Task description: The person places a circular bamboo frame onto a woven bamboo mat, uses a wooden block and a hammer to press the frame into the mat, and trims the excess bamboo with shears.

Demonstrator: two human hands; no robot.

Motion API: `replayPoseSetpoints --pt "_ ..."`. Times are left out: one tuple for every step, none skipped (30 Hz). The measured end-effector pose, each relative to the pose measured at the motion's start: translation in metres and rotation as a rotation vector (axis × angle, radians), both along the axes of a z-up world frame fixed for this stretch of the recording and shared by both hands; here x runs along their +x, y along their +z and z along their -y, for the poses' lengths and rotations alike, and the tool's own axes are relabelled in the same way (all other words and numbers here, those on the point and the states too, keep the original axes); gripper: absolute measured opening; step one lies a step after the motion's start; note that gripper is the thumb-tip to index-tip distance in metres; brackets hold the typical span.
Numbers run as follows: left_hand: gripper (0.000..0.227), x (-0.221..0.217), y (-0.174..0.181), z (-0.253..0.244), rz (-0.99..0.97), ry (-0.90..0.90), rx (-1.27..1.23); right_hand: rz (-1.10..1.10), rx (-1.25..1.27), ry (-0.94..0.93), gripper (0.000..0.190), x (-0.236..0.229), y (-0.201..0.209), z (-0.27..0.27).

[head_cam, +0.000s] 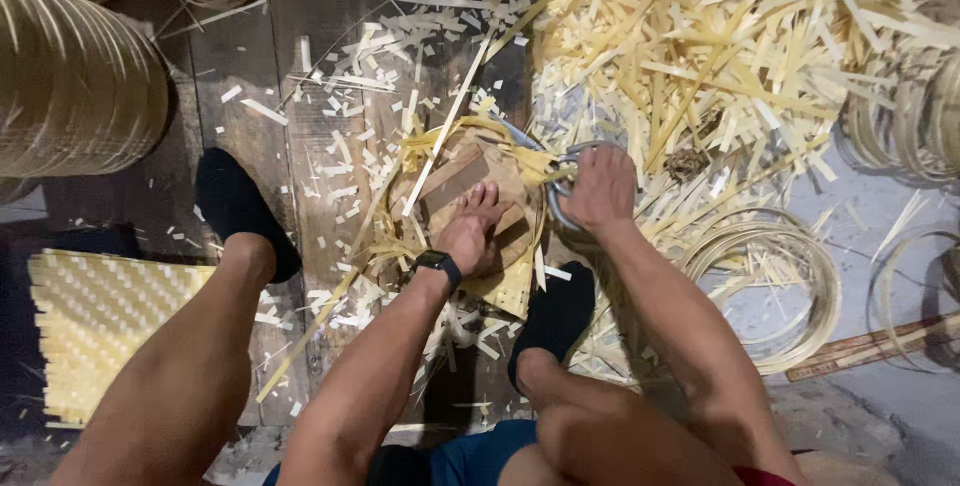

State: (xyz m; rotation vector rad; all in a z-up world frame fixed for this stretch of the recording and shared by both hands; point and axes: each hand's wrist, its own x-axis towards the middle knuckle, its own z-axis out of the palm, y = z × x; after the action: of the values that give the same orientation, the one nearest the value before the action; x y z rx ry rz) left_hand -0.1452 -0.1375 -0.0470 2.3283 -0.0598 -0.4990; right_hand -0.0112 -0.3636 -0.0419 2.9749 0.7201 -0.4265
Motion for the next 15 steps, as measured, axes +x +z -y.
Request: replayPoseSetpoints --pt "0.067 0.002 -0.001 -0.002 -0.007 -0.014 -0.004 -0.142 0.019 -0.068 0.031 0.003 -0.001 0.001" --pt "0.066 0.003 -0.003 -0.004 -0.015 -0.029 -0.009 -0.285 0.039 -0.134 0.025 0.004 0.0 0.006" --pt "0.069 0.0 -0.005 -0.006 -0.038 -0.081 0.051 -0.284 0.013 -0.117 0.031 0.003 0.002 0.018" --pt "0.073 -0.003 -0.009 -0.008 -0.062 -0.133 0.11 -0.283 -0.012 -0.1 0.039 0.001 0.004 0.031" --pt "0.078 -0.005 -0.013 -0.011 -0.085 -0.185 0.169 -0.281 -0.037 -0.083 0.049 -0.001 0.004 0.04" --pt "0.074 -0.007 -0.018 -0.012 -0.101 -0.186 0.117 -0.233 -0.029 -0.058 0.046 -0.002 0.001 0.046" --pt "0.072 -0.007 -0.024 -0.013 -0.116 -0.189 0.063 -0.185 -0.021 -0.035 0.042 -0.003 -0.002 0.049" --pt "0.07 -0.008 -0.029 -0.011 -0.131 -0.192 0.01 -0.137 -0.013 -0.011 0.039 -0.003 -0.007 0.05" --pt "0.064 -0.008 -0.033 -0.011 -0.033 -0.187 -0.006 0.007 -0.012 0.04 0.042 -0.001 -0.015 0.045" --pt "0.059 -0.007 -0.035 -0.011 0.065 -0.183 -0.022 0.152 -0.01 0.091 0.046 0.001 -0.023 0.036" --pt "0.056 -0.007 -0.036 -0.013 0.162 -0.18 -0.034 0.297 -0.005 0.137 0.052 0.004 -0.03 0.027" --pt "0.06 -0.006 -0.035 -0.016 0.101 -0.198 -0.009 0.242 -0.001 0.133 0.048 0.005 -0.034 0.022" --pt "0.065 -0.006 -0.033 -0.018 0.04 -0.216 0.014 0.185 0.0 0.128 0.045 0.006 -0.036 0.02" --pt "0.072 -0.005 -0.029 -0.021 -0.022 -0.234 0.036 0.129 0.002 0.123 0.043 0.007 -0.035 0.02" --pt "0.071 -0.002 -0.025 -0.024 -0.047 -0.254 0.004 -0.012 0.117 -0.003 0.041 0.01 -0.03 0.025"
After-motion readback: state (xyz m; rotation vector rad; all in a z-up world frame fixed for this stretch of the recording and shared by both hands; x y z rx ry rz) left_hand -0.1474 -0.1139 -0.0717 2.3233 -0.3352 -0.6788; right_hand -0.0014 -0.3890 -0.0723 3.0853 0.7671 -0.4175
